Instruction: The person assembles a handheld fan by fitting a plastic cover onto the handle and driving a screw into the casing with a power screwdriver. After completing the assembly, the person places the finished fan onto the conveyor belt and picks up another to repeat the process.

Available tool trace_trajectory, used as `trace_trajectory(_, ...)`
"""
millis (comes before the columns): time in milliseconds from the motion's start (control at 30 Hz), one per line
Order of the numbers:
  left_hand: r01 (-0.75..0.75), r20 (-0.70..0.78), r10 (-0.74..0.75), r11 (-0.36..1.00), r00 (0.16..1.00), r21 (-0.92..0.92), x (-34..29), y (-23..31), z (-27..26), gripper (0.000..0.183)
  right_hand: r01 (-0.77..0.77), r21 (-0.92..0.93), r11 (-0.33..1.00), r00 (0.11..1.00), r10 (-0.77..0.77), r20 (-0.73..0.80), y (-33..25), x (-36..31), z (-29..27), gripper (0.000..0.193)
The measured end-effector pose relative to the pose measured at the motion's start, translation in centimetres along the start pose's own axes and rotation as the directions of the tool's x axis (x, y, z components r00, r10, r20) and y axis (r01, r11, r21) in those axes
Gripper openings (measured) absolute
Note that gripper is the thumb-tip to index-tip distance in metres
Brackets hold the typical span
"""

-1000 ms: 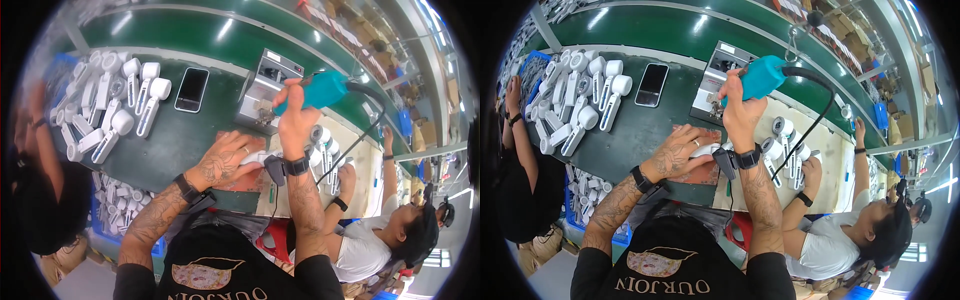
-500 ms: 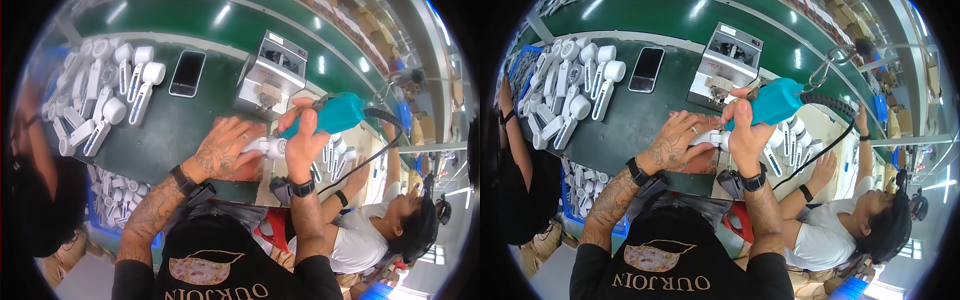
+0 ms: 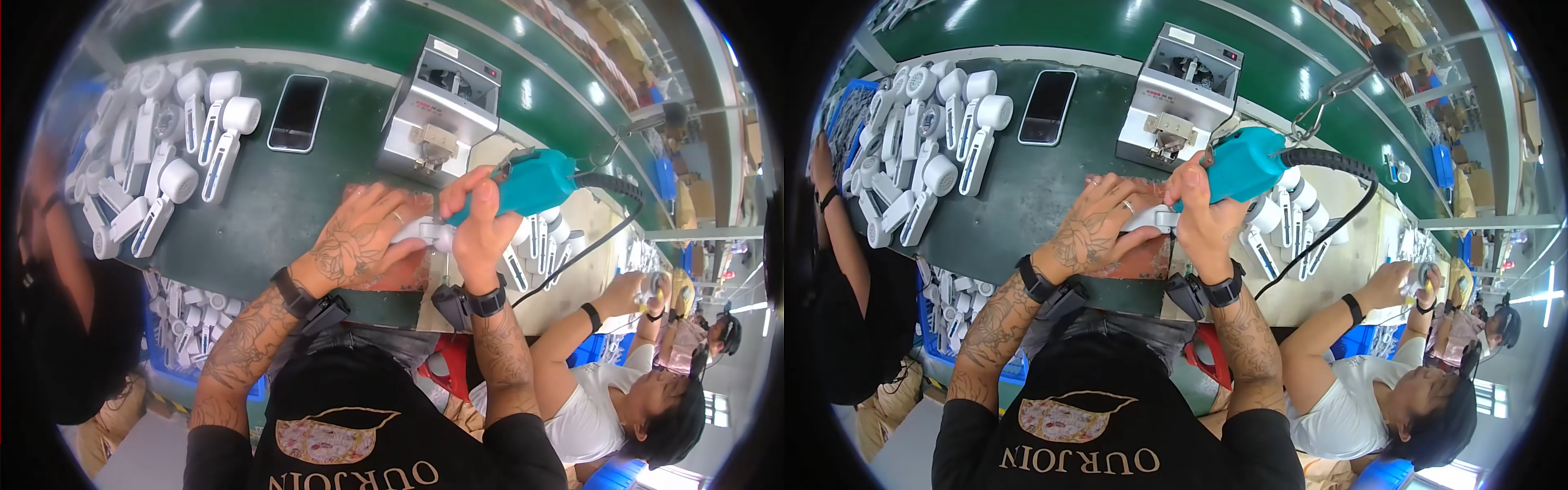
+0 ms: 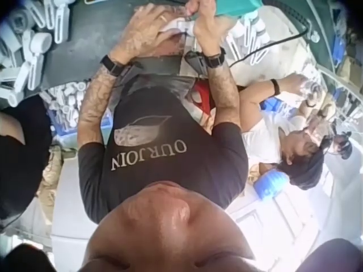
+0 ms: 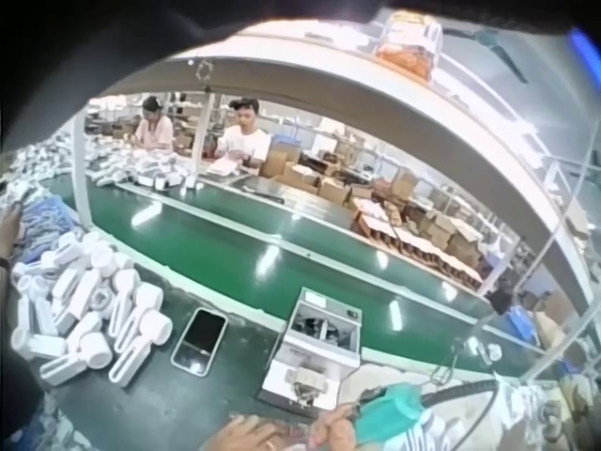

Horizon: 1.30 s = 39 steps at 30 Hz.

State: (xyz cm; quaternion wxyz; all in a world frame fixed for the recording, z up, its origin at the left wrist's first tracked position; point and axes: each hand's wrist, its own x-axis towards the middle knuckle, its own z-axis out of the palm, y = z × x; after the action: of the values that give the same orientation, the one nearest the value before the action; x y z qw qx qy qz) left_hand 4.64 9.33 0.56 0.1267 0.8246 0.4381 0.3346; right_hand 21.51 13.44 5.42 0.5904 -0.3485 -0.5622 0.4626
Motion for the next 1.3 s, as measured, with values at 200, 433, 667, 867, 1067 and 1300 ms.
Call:
trace_trajectory(200,-0.006,0.025,0.006,1.000,1.000,0.010,0.1,0.0,0.0,0.050,0.003,-0.015,1.000,1.000,-0.003,0.025,0.1,0.2,-0.1,0.042)
trace_trajectory(433,0.028,0.052,-0.026,0.999,0.998,-0.029,0.1,0.3,-0.7,0.050,0.028,-0.197,0.980,1.000,-0.027,0.010,-1.7,2.1,0.7,0.039)
trace_trajectory(667,-0.001,0.035,0.001,1.000,0.999,0.004,0.1,0.7,-0.8,0.048,0.222,-0.076,0.972,0.972,-0.226,-0.060,0.6,6.6,2.9,0.030)
trace_trajectory(867,0.018,0.050,-0.018,1.000,0.999,-0.013,0.0,0.6,-1.0,0.048,0.168,-0.101,0.981,0.983,-0.175,-0.063,1.0,5.7,2.5,0.031)
trace_trajectory(1067,0.036,0.012,-0.035,0.999,0.999,-0.013,0.3,0.4,-0.7,0.047,0.052,-0.090,0.995,0.995,-0.059,-0.075,-3.1,0.6,0.6,0.050)
trace_trajectory(1300,0.101,0.031,-0.098,0.989,0.995,-0.112,-0.1,0.4,-0.6,0.041,0.023,-0.072,0.997,0.999,-0.025,-0.028,-2.6,-2.5,-0.8,0.058)
